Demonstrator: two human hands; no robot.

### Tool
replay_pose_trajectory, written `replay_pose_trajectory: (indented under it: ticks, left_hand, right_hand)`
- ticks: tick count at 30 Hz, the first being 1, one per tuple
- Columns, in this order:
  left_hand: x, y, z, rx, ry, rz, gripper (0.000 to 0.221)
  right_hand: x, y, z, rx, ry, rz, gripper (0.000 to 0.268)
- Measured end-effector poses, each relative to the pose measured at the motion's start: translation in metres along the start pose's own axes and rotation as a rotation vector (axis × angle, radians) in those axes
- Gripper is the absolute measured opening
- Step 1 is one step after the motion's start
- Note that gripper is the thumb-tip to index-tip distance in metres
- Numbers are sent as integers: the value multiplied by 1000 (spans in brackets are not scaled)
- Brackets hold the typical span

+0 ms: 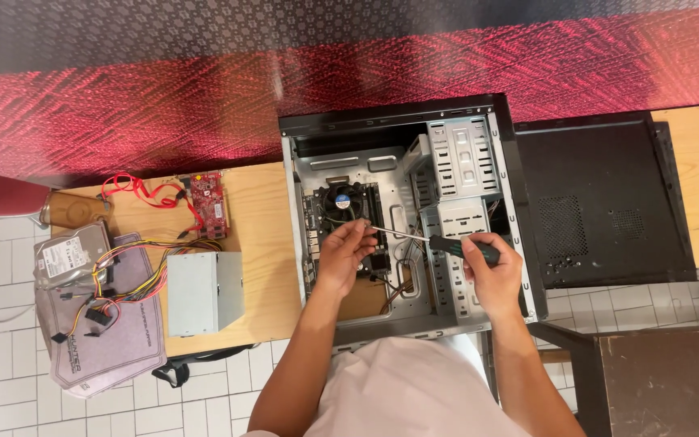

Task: Securing internal hardware components inside a desktop computer case using a screwdriver and manual pressure.

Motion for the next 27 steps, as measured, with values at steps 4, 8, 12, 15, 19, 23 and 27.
replay_pose_trajectory:
  ticks: [4, 8, 12, 15, 19, 23, 27]
  left_hand:
    - [-1, 1, -2, 18, 0, -7, 27]
    - [0, 1, -3, 48, -25, -24, 28]
    - [-2, -2, -4, 91, -63, -49, 26]
    - [-1, -5, 3, 140, -97, -79, 25]
    - [-4, -26, 8, 190, -113, -121, 24]
    - [-11, -62, 7, 310, -119, -226, 23]
    - [-20, -93, 7, 305, -80, -290, 22]
  right_hand:
    - [1, -1, 0, 6, 5, -2, 3]
    - [1, -6, 3, 3, 10, -14, 4]
    - [1, -9, 5, -42, 50, -36, 5]
    - [2, -15, 1, -64, 89, -75, 12]
    - [15, -20, -3, -120, 176, -119, 11]
    - [34, -32, -11, 152, 255, -325, 25]
    - [49, -33, -25, 312, 382, -393, 26]
Point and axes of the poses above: each hand's wrist, its own x-axis towards the middle knuckle, its own z-axis out of the back of the hand, y = z × x, the point moved 3 cm from there along x, towards the middle knuckle, and after that the axes turned 15 degrees about x, right-handed, at the moved point
